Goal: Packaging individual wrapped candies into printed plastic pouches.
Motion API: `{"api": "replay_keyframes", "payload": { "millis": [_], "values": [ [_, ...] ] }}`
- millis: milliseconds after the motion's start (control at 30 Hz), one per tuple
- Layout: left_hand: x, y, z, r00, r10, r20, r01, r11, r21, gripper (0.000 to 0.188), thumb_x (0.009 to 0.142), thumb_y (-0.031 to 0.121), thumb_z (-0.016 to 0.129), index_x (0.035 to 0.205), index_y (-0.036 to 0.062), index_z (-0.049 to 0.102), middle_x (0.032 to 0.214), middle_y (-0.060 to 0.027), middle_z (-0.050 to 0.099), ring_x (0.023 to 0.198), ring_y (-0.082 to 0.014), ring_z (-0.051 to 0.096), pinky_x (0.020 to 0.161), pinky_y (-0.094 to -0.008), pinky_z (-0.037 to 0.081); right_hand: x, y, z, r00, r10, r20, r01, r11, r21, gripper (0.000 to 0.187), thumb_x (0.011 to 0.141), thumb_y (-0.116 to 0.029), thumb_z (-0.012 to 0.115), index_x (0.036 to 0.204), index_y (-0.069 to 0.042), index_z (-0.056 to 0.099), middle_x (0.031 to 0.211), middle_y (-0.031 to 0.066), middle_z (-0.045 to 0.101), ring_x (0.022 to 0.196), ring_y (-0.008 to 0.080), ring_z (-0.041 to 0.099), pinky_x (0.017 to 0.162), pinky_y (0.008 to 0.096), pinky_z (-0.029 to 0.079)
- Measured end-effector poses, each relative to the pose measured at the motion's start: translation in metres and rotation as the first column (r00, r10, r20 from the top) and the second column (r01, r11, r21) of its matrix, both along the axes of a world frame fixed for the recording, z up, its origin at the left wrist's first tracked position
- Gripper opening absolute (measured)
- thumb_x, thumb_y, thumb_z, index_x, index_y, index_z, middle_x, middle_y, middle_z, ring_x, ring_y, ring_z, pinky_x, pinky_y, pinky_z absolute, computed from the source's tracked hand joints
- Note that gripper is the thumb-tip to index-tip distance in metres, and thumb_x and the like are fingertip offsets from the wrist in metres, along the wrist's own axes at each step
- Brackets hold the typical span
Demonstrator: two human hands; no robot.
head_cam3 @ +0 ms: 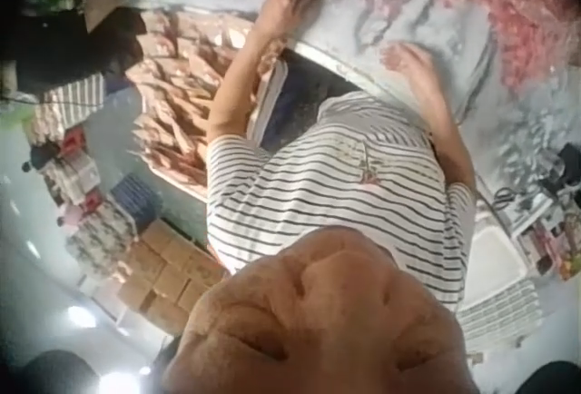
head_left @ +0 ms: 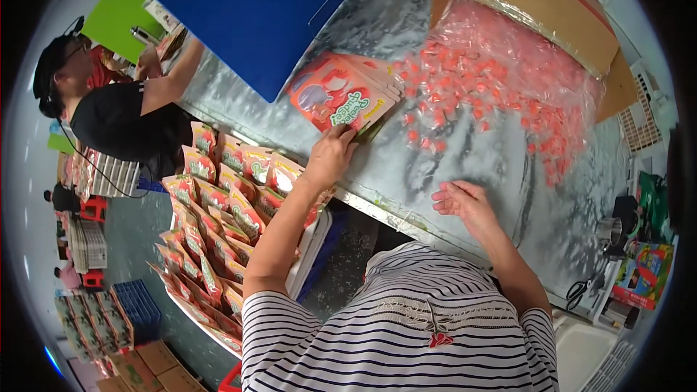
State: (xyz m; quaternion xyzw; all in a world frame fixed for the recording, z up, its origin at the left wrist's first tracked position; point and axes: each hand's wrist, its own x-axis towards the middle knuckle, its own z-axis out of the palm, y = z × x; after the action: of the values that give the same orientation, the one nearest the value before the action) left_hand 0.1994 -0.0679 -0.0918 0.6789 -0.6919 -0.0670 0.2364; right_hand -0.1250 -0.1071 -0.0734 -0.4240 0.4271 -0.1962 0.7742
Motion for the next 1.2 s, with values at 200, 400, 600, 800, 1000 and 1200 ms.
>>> {"api": "replay_keyframes", "payload": {
  "millis": [200,400,600,800,1000,1200],
  "values": [
    [0.001,-0.001,0.004,0.984,0.037,-0.173,-0.042,0.999,-0.027,0.018,0.087,0.01,0.063,0.099,-0.0017,0.068,0.102,-0.0187,0.066,0.093,-0.0331,0.063,0.081,-0.0378,0.051,0.027,0.0,0.005,0.994,0.085,0.065,-0.083,0.996,-0.031,0.033,0.097,-0.025,0.055,0.113,0.004,0.058,0.101,0.0145,0.067,0.084,0.0201,0.067,0.075,0.0308,0.054],
    [0.003,0.0,0.001,0.864,0.159,-0.477,-0.182,0.983,-0.002,0.015,0.088,0.005,0.059,0.095,-0.0028,0.069,0.096,-0.0148,0.067,0.089,-0.0224,0.063,0.08,-0.0318,0.047,0.038,0.0,0.013,0.982,0.167,0.089,-0.16,0.984,-0.08,0.032,0.097,-0.023,0.054,0.113,0.005,0.058,0.1,0.0138,0.066,0.085,0.0195,0.067,0.074,0.0295,0.054],
    [-0.09,0.019,0.055,0.887,0.253,-0.386,-0.29,0.956,-0.042,0.011,0.08,0.001,0.063,0.09,-0.0026,0.069,0.09,-0.0151,0.064,0.075,-0.0256,0.063,0.07,-0.0358,0.05,0.036,0.006,0.017,0.995,0.056,0.081,-0.04,0.983,-0.181,0.034,0.098,-0.025,0.054,0.111,0.005,0.058,0.097,0.0125,0.066,0.085,0.0195,0.066,0.074,0.0284,0.052],
    [-0.2,0.047,0.049,0.982,-0.147,-0.117,0.12,0.97,-0.211,0.036,0.073,0.005,0.067,0.105,-0.0097,0.06,0.104,-0.022,0.059,0.08,-0.0344,0.062,0.073,-0.0419,0.051,0.006,0.01,0.001,0.985,-0.097,-0.144,-0.017,0.773,-0.635,0.023,0.096,-0.017,0.053,0.089,0.004,0.059,0.07,0.0059,0.063,0.063,0.0083,0.054,0.055,0.0293,0.043],
    [-0.201,0.04,0.084,0.905,-0.426,-0.024,0.419,0.898,-0.132,0.064,0.066,0.007,0.07,0.126,-0.0067,0.05,0.129,-0.0213,0.051,0.091,-0.0322,0.059,0.078,-0.039,0.052,-0.045,0.01,0.038,0.998,0.06,-0.022,-0.063,0.956,-0.288,0.014,0.094,-0.006,0.053,0.085,0.004,0.057,0.07,0.0066,0.064,0.062,0.0079,0.056,0.055,0.027,0.048],
    [-0.204,0.035,0.087,0.832,-0.525,0.182,0.552,0.817,-0.165,0.057,0.065,0.012,0.067,0.119,-0.006,0.058,0.137,-0.0201,0.047,0.088,-0.0289,0.058,0.073,-0.037,0.052,-0.069,0.012,0.033,0.992,0.117,0.043,-0.105,0.972,-0.211,0.014,0.09,-0.006,0.062,0.08,-0.001,0.053,0.073,0.0005,0.061,0.064,0.006,0.057,0.055,0.0227,0.049]
  ]
}}
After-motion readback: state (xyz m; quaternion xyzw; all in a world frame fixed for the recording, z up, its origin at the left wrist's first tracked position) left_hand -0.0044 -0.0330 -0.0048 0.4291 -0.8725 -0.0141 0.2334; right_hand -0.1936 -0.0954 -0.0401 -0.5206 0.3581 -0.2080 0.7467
